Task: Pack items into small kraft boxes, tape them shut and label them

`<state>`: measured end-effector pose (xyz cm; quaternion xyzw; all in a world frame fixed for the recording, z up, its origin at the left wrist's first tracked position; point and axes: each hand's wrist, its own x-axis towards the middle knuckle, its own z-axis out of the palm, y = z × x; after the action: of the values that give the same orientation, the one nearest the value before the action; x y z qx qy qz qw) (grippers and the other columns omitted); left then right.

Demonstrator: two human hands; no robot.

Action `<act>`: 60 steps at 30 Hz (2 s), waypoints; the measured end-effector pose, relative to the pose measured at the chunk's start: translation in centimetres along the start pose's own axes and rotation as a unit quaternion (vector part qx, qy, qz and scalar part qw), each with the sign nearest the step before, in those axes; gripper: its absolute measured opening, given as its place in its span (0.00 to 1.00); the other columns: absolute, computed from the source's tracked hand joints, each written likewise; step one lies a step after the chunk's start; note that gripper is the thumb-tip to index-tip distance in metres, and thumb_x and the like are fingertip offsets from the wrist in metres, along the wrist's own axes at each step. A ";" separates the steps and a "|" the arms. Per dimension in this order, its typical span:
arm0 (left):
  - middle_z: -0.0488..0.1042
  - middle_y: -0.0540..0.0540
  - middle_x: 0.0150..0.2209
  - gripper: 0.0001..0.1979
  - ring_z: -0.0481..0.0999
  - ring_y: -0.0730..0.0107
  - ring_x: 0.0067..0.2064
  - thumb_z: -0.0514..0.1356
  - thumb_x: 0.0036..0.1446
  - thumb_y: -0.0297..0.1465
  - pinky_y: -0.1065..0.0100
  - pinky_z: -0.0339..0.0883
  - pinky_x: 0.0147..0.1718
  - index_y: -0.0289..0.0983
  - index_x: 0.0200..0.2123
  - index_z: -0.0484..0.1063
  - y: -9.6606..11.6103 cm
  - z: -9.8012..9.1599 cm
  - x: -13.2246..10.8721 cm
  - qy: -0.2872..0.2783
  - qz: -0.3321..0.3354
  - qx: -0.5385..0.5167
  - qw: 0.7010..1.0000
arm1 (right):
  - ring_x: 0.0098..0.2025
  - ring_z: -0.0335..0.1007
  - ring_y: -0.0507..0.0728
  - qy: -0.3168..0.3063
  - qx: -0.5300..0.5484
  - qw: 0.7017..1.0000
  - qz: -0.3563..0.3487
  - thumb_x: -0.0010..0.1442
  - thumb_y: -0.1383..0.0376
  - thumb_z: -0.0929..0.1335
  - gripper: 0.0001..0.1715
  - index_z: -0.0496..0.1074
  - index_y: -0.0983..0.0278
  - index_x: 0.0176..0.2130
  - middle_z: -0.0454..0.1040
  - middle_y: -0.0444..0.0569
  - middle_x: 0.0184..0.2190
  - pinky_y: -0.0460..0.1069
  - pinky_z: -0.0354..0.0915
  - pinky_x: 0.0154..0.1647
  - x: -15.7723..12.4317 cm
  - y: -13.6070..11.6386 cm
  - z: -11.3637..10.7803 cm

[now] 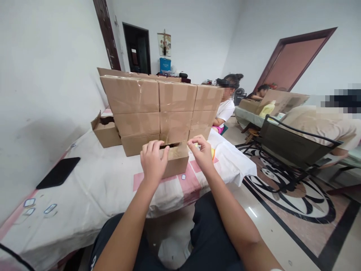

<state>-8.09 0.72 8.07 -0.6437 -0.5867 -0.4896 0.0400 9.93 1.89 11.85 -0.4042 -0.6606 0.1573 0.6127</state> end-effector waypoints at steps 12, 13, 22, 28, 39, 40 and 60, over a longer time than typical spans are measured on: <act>0.74 0.38 0.59 0.45 0.75 0.48 0.57 0.62 0.61 0.39 0.57 0.69 0.48 0.39 0.73 0.40 -4.0 0.6 0.9 -0.323 -0.022 0.105 0.940 | 0.48 0.70 0.59 -0.261 0.023 0.951 0.162 0.46 0.60 0.75 0.08 0.78 0.63 0.23 0.76 0.48 0.38 0.52 0.61 0.52 5.7 3.4 6.1; 0.74 0.38 0.59 0.47 0.75 0.49 0.57 0.62 0.61 0.39 0.57 0.69 0.47 0.39 0.73 0.36 -4.1 0.5 0.9 -0.324 -0.029 0.099 0.940 | 0.50 0.70 0.60 -0.253 -0.025 0.954 0.162 0.47 0.61 0.74 0.07 0.79 0.62 0.22 0.77 0.48 0.38 0.53 0.60 0.54 5.6 4.5 6.8; 0.68 0.43 0.64 0.29 0.69 0.51 0.64 0.62 0.61 0.30 0.55 0.65 0.58 0.46 0.65 0.64 -4.0 0.6 0.5 -0.299 0.065 0.105 0.946 | 0.60 0.60 0.66 -0.205 -0.236 0.935 0.170 0.53 0.61 0.70 0.09 0.82 0.59 0.28 0.77 0.47 0.48 0.61 0.51 0.62 4.4 8.0 8.7; 0.70 0.40 0.63 0.24 0.67 0.51 0.65 0.61 0.58 0.24 0.52 0.62 0.62 0.42 0.59 0.73 -4.2 1.4 0.1 -0.276 0.097 0.090 0.952 | 0.60 0.56 0.70 -0.217 -0.294 0.913 0.183 0.53 0.60 0.71 0.08 0.81 0.58 0.29 0.74 0.49 0.52 0.67 0.50 0.60 4.1 7.6 9.3; 0.73 0.46 0.61 0.24 0.65 0.50 0.65 0.59 0.60 0.26 0.50 0.61 0.62 0.40 0.60 0.72 -4.8 2.0 0.1 -0.279 0.121 0.103 0.947 | 0.58 0.57 0.70 -0.234 -0.334 0.898 0.163 0.53 0.58 0.73 0.17 0.74 0.64 0.42 0.65 0.59 0.53 0.64 0.60 0.56 3.8 7.9 9.1; 0.73 0.46 0.61 0.23 0.65 0.50 0.64 0.58 0.60 0.27 0.50 0.61 0.61 0.40 0.59 0.72 -4.7 1.9 0.1 -0.279 0.121 0.106 0.947 | 0.58 0.56 0.70 -0.223 -0.342 0.898 0.164 0.52 0.56 0.74 0.23 0.72 0.65 0.45 0.64 0.61 0.54 0.63 0.60 0.55 3.8 8.0 9.0; 0.70 0.45 0.63 0.26 0.65 0.53 0.66 0.61 0.60 0.28 0.52 0.60 0.60 0.44 0.62 0.67 -4.0 2.4 0.6 -0.291 0.115 0.139 0.940 | 0.36 0.73 0.57 -0.206 -0.349 0.902 0.148 0.59 0.66 0.66 0.11 0.78 0.64 0.31 0.81 0.52 0.33 0.48 0.61 0.37 1.4 15.4 -4.2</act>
<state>-9.99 3.88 5.13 -0.8094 -0.5565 -0.1869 0.0127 19.28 11.28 2.78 -0.6437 -0.7175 0.0855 0.2521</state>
